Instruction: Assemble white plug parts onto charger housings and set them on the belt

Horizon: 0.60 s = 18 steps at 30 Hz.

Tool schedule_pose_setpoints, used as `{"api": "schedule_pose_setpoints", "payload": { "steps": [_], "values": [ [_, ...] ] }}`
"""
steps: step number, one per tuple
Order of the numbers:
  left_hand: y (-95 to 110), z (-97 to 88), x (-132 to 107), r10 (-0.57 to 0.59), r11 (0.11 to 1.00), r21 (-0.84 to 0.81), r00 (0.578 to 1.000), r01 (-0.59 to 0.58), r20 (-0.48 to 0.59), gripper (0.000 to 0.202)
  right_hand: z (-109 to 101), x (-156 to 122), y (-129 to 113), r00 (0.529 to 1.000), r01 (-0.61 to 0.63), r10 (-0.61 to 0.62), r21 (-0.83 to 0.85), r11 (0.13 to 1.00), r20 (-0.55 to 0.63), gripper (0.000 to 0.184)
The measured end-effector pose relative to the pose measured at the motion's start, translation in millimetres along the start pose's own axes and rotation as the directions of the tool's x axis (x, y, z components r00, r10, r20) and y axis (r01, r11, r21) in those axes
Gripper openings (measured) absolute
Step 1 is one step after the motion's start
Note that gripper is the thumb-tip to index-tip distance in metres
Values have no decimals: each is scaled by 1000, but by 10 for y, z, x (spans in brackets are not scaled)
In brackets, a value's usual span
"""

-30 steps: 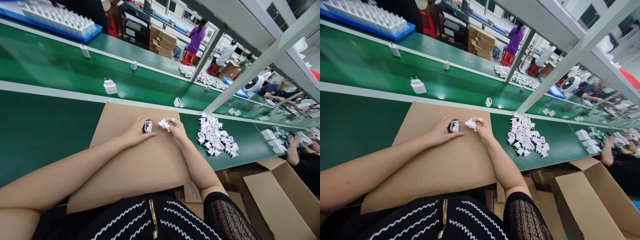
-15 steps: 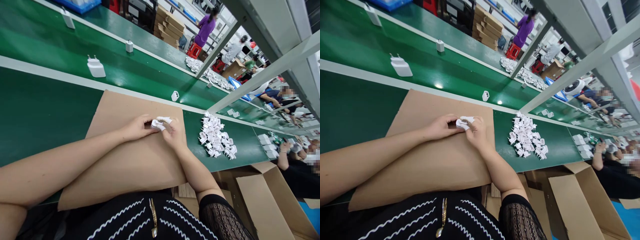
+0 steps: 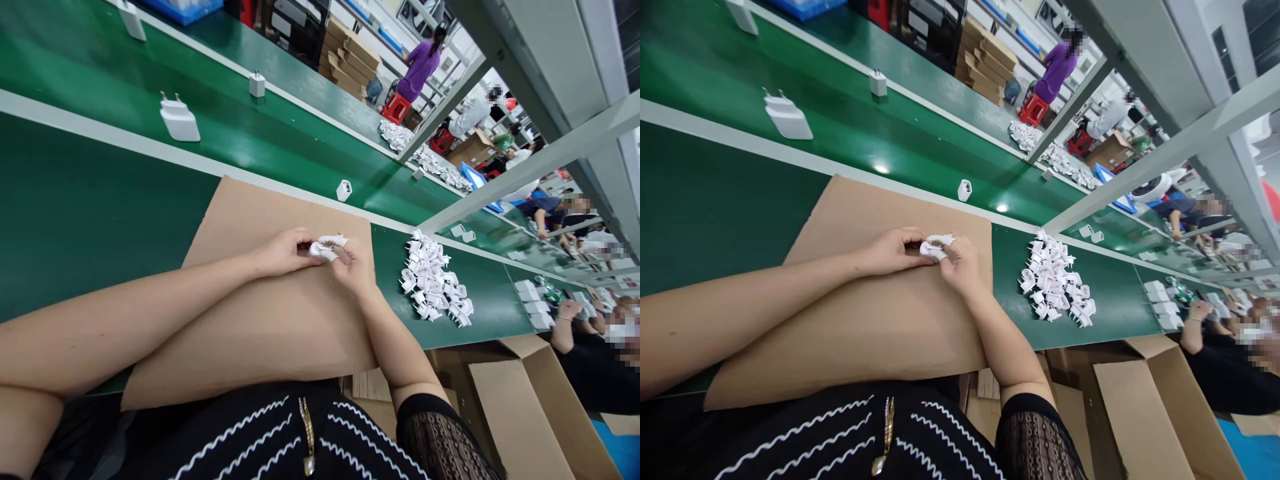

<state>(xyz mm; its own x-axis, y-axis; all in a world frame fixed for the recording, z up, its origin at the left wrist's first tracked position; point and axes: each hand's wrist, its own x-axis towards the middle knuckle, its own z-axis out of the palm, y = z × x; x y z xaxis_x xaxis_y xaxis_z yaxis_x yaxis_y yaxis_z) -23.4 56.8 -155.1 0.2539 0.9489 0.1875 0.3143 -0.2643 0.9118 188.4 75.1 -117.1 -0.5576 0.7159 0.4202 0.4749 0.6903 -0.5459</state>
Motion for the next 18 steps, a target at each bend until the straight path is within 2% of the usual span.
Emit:
{"api": "schedule_pose_setpoints", "payload": {
  "steps": [2, 6, 9, 12, 15, 18],
  "values": [
    [2, 2, 5, -1, 1000, -13, 1000, 1, -3, 43, -4, 7, 1, 999, 32, -31, -30, 999, 22, 33],
    [35, 12, 7, -3, 1000, -8, 1000, 3, -9, 44, -33, 79, 18, 996, 29, -20, -107, 994, 92, 35],
    [59, 18, 0, -8, 1000, -1, 1000, 8, -20, 44, -66, 159, -13, 989, 9, 15, -156, 988, 150, 39],
    [72, 30, -16, -11, 1000, 17, 999, 12, -39, 43, -75, 191, -92, 987, -56, 82, -184, 981, 135, 39],
    [91, 60, -37, 14, 1000, 27, 999, -13, -53, 43, -42, 151, -144, 986, -125, 138, -129, 984, 97, 39],
    [112, 70, -22, -15, 1000, 27, 1000, 15, -8, 47, -46, 84, -68, 973, -220, 215, 72, 973, 81, 46]
  ]
}}
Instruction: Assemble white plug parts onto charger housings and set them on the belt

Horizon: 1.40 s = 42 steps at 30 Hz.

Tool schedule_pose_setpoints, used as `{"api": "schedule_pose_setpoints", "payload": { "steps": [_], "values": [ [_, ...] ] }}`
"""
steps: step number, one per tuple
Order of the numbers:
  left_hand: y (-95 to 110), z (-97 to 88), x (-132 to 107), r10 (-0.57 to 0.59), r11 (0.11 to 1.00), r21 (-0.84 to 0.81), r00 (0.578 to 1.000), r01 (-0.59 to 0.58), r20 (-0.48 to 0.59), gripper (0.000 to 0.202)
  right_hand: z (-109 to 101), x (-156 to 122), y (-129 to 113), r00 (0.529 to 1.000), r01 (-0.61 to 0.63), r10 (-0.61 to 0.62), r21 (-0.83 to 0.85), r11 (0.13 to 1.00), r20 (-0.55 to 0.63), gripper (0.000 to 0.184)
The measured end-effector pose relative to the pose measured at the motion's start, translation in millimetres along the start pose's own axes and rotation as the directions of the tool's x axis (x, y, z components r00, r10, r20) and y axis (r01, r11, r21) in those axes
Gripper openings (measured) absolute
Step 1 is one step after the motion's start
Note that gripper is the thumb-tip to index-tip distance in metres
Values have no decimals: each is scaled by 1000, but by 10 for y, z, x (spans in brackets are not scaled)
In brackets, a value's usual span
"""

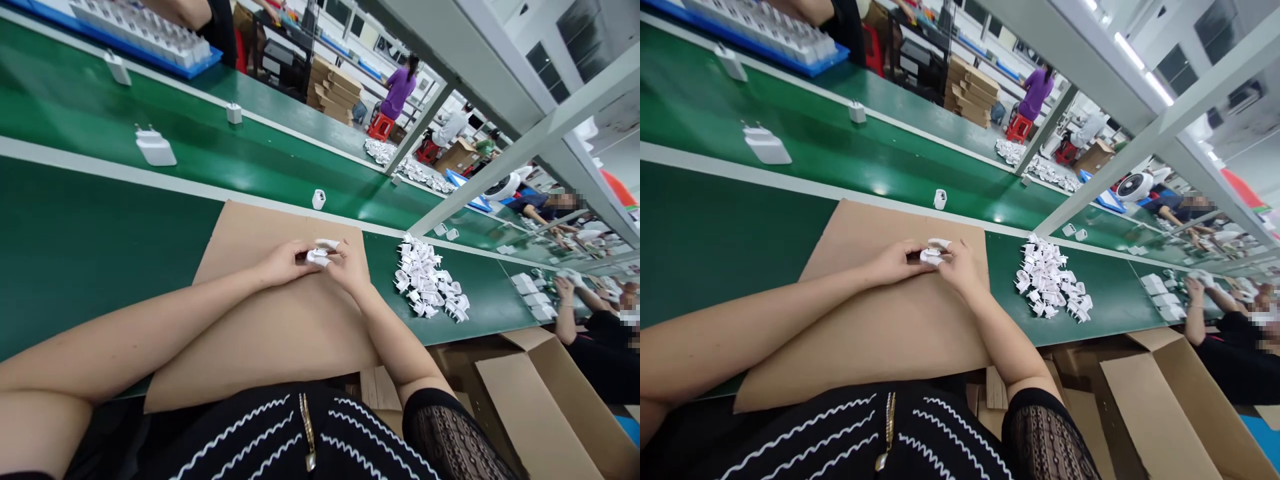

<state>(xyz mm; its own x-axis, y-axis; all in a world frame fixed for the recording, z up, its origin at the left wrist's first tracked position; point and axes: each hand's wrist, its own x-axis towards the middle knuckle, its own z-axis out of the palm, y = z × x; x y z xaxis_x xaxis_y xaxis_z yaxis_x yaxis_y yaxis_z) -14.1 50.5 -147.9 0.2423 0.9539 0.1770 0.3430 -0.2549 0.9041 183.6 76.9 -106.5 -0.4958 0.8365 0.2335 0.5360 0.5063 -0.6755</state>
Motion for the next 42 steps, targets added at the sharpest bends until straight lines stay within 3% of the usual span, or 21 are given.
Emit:
{"api": "schedule_pose_setpoints", "payload": {
  "steps": [3, 4, 6, 8, 10, 12, 15, 18, 20, 22, 24, 27, 30, 33, 36, 38, 42],
  "values": [
    [-22, -117, 129, -99, 995, -14, 995, 99, 1, 53, -197, -23, 218, 984, -80, 98, 123, 989, -151, 61],
    [-50, -200, 208, -133, 991, -13, 990, 132, -39, 54, -310, -32, 309, 956, -130, 146, 78, 988, -253, 60],
    [-145, -429, 415, -188, 980, 36, 963, 198, -194, 56, -564, -61, 499, 847, -363, 269, -129, 923, -459, 51],
    [-292, -707, 662, -213, 947, 146, 899, 287, -381, 54, -792, -105, 676, 680, -673, 437, -266, 690, -588, 46],
    [-461, -973, 894, -215, 898, 233, 836, 372, -505, 48, -939, -152, 818, 526, -845, 591, -303, 440, -611, 45],
    [-605, -1173, 1061, -215, 872, 268, 813, 409, -541, 42, -1002, -189, 920, 466, -884, 657, -331, 330, -592, 43],
    [-693, -1282, 1143, -189, 869, 289, 810, 401, -554, 61, -1016, -225, 999, 482, -876, 613, -357, 324, -626, 43],
    [-619, -1198, 1102, 2, 856, 413, 795, 312, -606, 87, -1025, -250, 1013, 494, -868, 575, -331, 371, -652, 46],
    [-538, -1100, 1102, 204, 813, 566, 844, 137, -497, 91, -1044, -259, 1004, 514, -849, 541, -305, 431, -665, 45],
    [-490, -1018, 1166, 321, 760, 646, 905, -70, -280, 79, -1061, -253, 994, 540, -812, 505, -260, 522, -673, 44],
    [-495, -983, 1278, 272, 752, 643, 957, -146, -101, 68, -1057, -227, 985, 565, -739, 477, -156, 656, -673, 41],
    [-540, -1032, 1432, 45, 767, 640, 999, -36, 3, 55, -989, -153, 966, 604, -510, 492, 170, 843, -627, 43],
    [-482, -1140, 1441, -51, 720, 693, 999, 38, -2, 34, -861, -75, 916, 698, -264, 536, 526, 809, -474, 52],
    [-254, -1132, 1242, 14, 689, 725, 1000, 9, -26, 28, -721, -30, 830, 793, -136, 493, 685, 716, -358, 56],
    [37, -878, 867, 74, 744, 667, 997, -36, -29, 31, -590, -19, 733, 854, -122, 430, 690, 714, -293, 63],
    [182, -603, 583, 9, 817, 576, 1000, -10, 4, 26, -514, -26, 673, 884, -157, 392, 627, 763, -256, 65],
    [247, -90, 150, -1, 905, 424, 993, -48, 114, 25, -444, -88, 547, 956, -167, 227, 288, 943, -187, 35]
  ]
}}
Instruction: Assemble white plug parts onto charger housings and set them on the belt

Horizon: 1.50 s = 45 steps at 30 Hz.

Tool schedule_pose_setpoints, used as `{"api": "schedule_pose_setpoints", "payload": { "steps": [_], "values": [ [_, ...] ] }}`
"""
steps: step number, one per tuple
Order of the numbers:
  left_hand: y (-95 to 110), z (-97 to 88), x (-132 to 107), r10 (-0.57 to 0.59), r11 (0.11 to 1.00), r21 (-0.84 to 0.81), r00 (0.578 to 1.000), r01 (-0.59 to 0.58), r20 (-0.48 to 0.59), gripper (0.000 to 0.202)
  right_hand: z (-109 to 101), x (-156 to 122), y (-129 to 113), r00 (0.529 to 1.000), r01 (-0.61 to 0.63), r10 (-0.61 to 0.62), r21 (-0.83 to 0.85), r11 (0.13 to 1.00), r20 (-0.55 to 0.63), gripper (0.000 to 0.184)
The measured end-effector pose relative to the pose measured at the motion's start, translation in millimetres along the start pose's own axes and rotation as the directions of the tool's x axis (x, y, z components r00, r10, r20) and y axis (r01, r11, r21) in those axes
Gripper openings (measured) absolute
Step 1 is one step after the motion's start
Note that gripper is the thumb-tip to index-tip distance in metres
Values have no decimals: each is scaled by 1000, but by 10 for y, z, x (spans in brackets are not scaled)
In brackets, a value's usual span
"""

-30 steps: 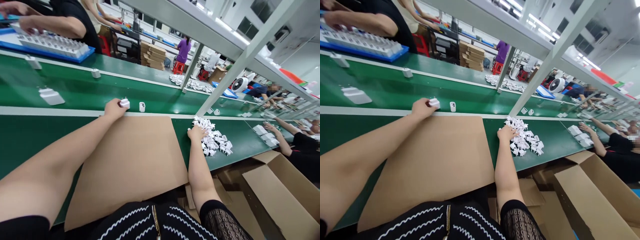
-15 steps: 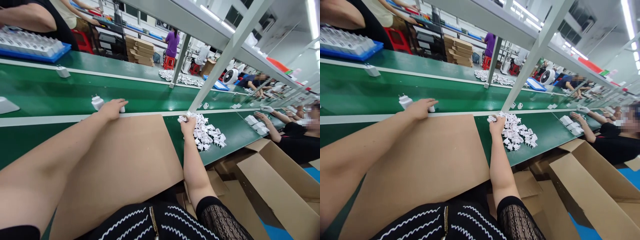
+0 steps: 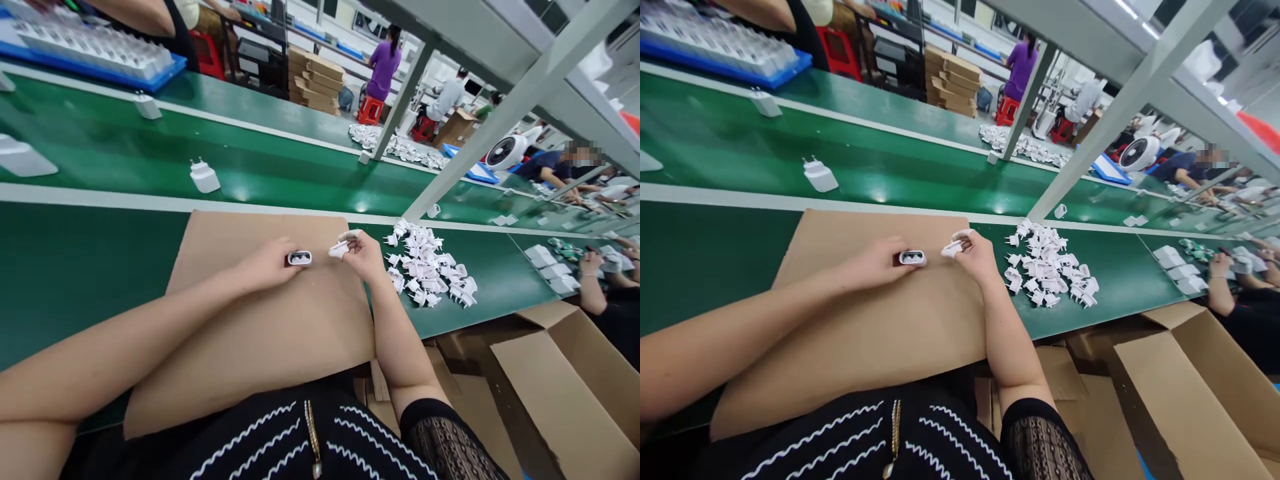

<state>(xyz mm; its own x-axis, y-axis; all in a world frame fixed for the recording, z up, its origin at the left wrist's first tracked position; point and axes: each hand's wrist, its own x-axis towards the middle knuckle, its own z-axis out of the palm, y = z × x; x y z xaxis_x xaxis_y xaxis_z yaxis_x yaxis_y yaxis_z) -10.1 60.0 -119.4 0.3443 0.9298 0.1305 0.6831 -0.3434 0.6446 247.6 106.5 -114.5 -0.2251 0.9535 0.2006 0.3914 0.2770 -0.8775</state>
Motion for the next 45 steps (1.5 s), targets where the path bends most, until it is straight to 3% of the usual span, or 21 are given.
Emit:
{"api": "schedule_pose_setpoints", "payload": {
  "steps": [2, 4, 7, 11, 14, 19, 21, 25, 30, 35, 40, 45],
  "values": [
    [18, 168, -85, -18, 997, -72, 999, 15, -33, 29, -9, -58, -61, 990, 118, -97, -235, 965, 99, 32],
    [-12, 272, -117, -27, 988, -152, 996, 13, -89, 37, -30, -106, -117, 971, 215, -142, -431, 876, 194, 48],
    [-68, 338, -117, -11, 973, -231, 991, -20, -134, 44, -41, -138, -146, 967, 224, -116, -551, 804, 225, 62],
    [-99, 352, -104, -43, 959, -283, 992, 8, -117, 37, 14, -96, -61, 989, 82, -7, -510, 856, 147, 49],
    [-106, 345, -89, -64, 934, -357, 993, 23, -103, 42, 95, -45, 1, 984, 47, 34, -433, 900, 177, 35],
    [-103, 311, -71, -98, 913, -404, 992, 60, -75, 40, 295, -82, -101, 993, 114, -115, -181, 977, 9, 31],
    [-101, 302, -71, -109, 912, -404, 991, 69, -75, 40, 370, -136, -170, 979, 206, -205, -147, 968, 23, 29],
    [-113, 307, -72, -114, 908, -414, 989, 63, -98, 41, 452, -188, -233, 898, 431, -383, -253, 866, 218, 32],
    [-133, 316, -63, -107, 906, -419, 991, 63, -83, 40, 464, -125, -256, 855, 499, -382, -358, 789, 352, 43],
    [-135, 297, -54, -108, 900, -430, 993, 74, -56, 41, 460, -119, -277, 854, 506, -372, -410, 759, 364, 46],
    [-135, 294, -43, -102, 899, -432, 994, 74, -42, 39, 450, -174, -247, 878, 477, -413, -390, 788, 242, 47],
    [-145, 308, -38, -96, 911, -408, 992, 56, -78, 36, 448, -170, -267, 879, 472, -368, -442, 762, 304, 50]
  ]
}}
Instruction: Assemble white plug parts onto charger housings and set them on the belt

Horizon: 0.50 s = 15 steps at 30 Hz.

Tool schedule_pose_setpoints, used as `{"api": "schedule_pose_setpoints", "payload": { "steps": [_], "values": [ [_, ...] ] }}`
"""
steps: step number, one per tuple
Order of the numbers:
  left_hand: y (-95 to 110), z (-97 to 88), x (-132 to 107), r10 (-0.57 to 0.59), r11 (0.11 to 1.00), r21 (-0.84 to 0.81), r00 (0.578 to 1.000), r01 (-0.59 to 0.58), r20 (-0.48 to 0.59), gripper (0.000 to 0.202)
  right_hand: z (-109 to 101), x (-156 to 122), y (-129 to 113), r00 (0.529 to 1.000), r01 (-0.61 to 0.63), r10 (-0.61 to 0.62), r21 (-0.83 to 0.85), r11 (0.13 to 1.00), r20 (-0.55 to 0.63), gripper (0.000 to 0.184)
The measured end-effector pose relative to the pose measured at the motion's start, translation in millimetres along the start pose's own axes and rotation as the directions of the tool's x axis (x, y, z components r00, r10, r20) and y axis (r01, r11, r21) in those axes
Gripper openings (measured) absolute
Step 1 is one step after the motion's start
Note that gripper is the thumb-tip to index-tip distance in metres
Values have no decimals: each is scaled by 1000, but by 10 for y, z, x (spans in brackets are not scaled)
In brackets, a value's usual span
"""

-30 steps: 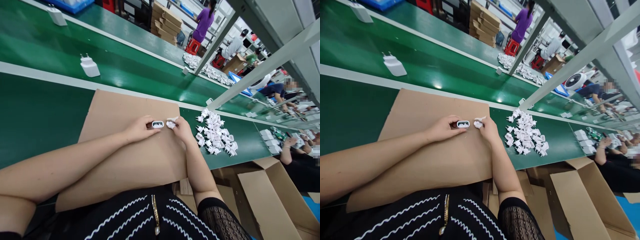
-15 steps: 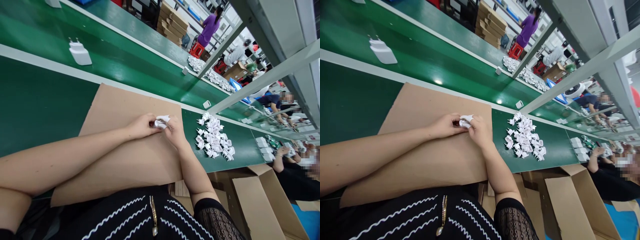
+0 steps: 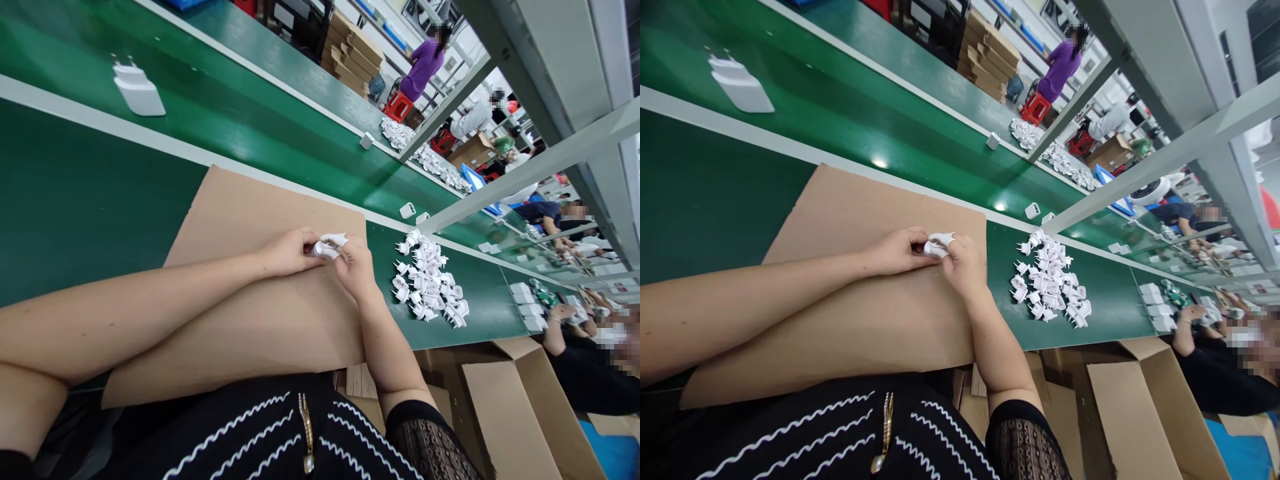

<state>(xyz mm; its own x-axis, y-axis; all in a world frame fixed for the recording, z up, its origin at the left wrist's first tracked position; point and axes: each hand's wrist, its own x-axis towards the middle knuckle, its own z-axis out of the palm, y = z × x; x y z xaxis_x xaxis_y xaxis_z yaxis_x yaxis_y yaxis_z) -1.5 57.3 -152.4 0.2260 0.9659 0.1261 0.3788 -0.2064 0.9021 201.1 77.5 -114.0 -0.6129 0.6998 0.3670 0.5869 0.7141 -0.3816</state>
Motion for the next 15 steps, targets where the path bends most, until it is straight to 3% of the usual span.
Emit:
{"api": "schedule_pose_setpoints", "payload": {
  "steps": [8, 15],
  "values": [
    [-27, 24, -3, -2, 1000, -4, 1000, 2, -22, 34, -22, 85, -78, 991, -45, 68, -191, 981, 115, 39],
    [22, 26, -16, 1, 998, 70, 1000, 1, -29, 36, 21, 5, -229, 973, -222, 226, -91, 971, 42, 42]
  ]
}}
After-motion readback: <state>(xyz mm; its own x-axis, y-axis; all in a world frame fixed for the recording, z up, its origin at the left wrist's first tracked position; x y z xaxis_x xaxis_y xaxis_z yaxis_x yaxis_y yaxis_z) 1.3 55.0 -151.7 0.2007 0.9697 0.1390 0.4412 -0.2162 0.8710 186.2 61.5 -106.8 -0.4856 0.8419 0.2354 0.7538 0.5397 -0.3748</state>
